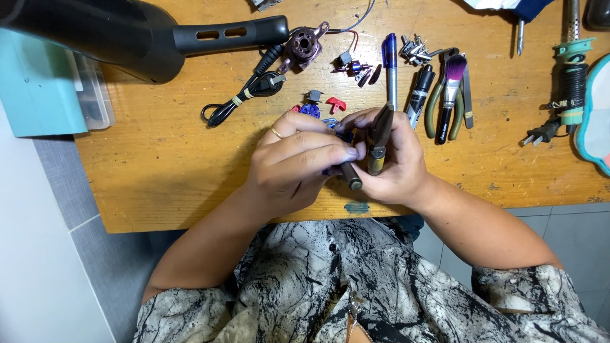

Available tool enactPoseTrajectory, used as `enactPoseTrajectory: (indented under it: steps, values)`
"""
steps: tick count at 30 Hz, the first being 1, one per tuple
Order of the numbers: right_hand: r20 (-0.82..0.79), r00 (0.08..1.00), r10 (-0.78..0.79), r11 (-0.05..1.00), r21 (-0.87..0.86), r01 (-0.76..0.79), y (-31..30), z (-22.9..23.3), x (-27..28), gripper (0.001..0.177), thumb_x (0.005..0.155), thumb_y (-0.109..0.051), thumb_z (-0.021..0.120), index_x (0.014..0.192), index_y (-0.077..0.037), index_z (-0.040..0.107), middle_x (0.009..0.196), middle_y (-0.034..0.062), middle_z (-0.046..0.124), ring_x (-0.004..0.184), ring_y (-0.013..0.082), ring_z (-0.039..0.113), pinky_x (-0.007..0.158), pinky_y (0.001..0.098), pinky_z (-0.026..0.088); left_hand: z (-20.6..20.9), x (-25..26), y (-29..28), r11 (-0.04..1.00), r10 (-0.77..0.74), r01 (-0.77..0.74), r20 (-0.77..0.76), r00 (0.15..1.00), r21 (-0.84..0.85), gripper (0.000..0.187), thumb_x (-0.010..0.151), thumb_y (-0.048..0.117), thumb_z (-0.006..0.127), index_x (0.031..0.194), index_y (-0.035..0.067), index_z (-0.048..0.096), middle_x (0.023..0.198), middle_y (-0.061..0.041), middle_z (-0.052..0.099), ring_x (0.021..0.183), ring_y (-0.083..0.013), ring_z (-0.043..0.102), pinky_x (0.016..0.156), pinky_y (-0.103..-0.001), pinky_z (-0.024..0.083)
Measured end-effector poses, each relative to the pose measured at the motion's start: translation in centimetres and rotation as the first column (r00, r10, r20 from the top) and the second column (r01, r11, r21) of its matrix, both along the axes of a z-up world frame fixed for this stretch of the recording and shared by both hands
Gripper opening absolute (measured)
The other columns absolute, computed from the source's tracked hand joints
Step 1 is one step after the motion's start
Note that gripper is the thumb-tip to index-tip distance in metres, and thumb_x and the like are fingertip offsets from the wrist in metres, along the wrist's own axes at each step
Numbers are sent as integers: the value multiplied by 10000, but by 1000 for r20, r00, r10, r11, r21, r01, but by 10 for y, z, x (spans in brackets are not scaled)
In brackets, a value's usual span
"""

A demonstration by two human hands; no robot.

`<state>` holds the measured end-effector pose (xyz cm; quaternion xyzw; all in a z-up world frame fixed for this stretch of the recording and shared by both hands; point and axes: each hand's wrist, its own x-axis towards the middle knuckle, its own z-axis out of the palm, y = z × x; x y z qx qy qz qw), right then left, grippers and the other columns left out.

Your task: Using needle-nose pliers to tap and press a small metal pin into a blue plastic component on a workbench.

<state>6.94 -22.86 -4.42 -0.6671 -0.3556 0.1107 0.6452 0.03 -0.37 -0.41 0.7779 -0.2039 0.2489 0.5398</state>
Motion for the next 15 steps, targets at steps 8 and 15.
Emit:
enactPoseTrajectory:
  steps: [8, 15]
  values:
    - [46, 995, -84, 994, 76, 81, -7, 18, 8, 539, 985, -86, 926, 1326, 109, 557, 1192, 341, 734, 831, 261, 712, 698, 370, 557, -38, 3, -16, 979, 164, -150, 103, 981, -137, 122, 1081, 159, 851, 1178, 102, 899, 1030, -91, 874, 997, -329, 800, 977, -482, 670]
    - [667, 722, 185, 794, -535, 291, -71, 145, 25, 670, 1165, -221, 943, 1643, 158, 664, 1085, 255, 676, 891, 386, 652, 760, 491, 524, -40, -1, -12, 997, 83, -83, 27, 996, -2, 273, 1126, 113, 823, 1393, 120, 773, 1152, -90, 853, 1133, -315, 756, 972, -449, 674]
